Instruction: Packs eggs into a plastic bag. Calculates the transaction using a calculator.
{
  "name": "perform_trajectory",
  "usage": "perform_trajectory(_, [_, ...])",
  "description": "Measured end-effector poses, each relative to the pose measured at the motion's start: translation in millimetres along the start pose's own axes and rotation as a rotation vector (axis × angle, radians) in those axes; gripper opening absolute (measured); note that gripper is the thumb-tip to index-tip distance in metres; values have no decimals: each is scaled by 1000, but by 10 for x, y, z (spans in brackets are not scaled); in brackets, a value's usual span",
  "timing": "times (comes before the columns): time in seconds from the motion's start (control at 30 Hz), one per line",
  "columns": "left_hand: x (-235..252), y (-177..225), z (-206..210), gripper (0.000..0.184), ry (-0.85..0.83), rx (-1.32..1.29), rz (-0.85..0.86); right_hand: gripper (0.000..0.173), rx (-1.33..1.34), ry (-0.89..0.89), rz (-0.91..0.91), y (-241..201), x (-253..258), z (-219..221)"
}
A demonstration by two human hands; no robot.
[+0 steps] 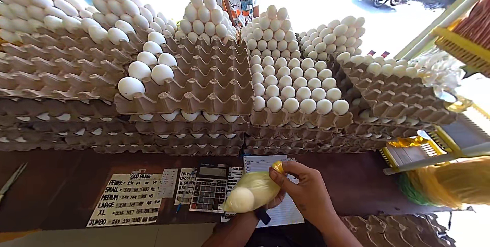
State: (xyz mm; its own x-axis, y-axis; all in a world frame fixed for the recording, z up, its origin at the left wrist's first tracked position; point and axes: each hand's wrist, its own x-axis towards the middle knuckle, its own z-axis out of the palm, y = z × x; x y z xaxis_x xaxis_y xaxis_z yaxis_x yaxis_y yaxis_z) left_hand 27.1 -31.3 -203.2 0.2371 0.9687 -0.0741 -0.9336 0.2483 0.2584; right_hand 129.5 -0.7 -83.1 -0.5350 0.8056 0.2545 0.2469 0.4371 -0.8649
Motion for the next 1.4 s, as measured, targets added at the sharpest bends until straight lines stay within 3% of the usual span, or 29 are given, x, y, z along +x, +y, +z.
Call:
perform_trajectory(0.03, [-25,-219,-85,3,-51,-148,-65,17,-56,34,6,77,-11,7])
perform_trajectory(0.1, [-117,-413,-83,14,-144,-273,-192,18,-199,103,-12,257,-21,-1])
perform_trajectory(0.17, [-192,-364,18,8,-80,-292,-237,19,-304,142,-34,474,-16,-75])
perform_trajectory(0.27, [-195,-46,299,15,285,261,-112,18,-297,134,18,841,-93,-293])
perform_trajectory(0.33, [-118,100,354,15,404,651,42,14,-179,79,116,1020,-197,-459])
perform_trajectory(0.43, [-54,183,429,13,284,841,186,15,-3,17,197,1142,-372,-536])
perform_trajectory(0.5, [-62,277,551,37,89,930,218,27,129,-10,219,1187,-466,-505])
perform_trajectory(0.57, [-19,395,579,52,49,1188,233,34,266,-45,198,1204,-526,-422])
perform_trajectory(0.63, [17,429,433,44,10,1407,206,35,358,-92,144,1177,-539,-320])
perform_trajectory(0.7, [18,385,267,32,-70,1407,228,35,382,-120,131,1153,-482,-259])
perform_trajectory(0.87, [78,248,-33,33,0,1421,328,36,274,-192,235,1187,-413,-231])
perform_trajectory(1.0, [151,193,-186,24,-36,1546,328,32,211,-150,192,1426,-414,-209])
perform_trajectory(1.1, [144,144,-204,25,26,1558,262,26,229,-76,185,1521,-425,-98])
perform_trajectory(1.23, [80,108,-275,27,144,1590,200,15,-7,58,151,1564,-393,156])
perform_trajectory(1.4, [53,114,-279,28,199,1721,140,16,-275,75,5,1684,-402,331])
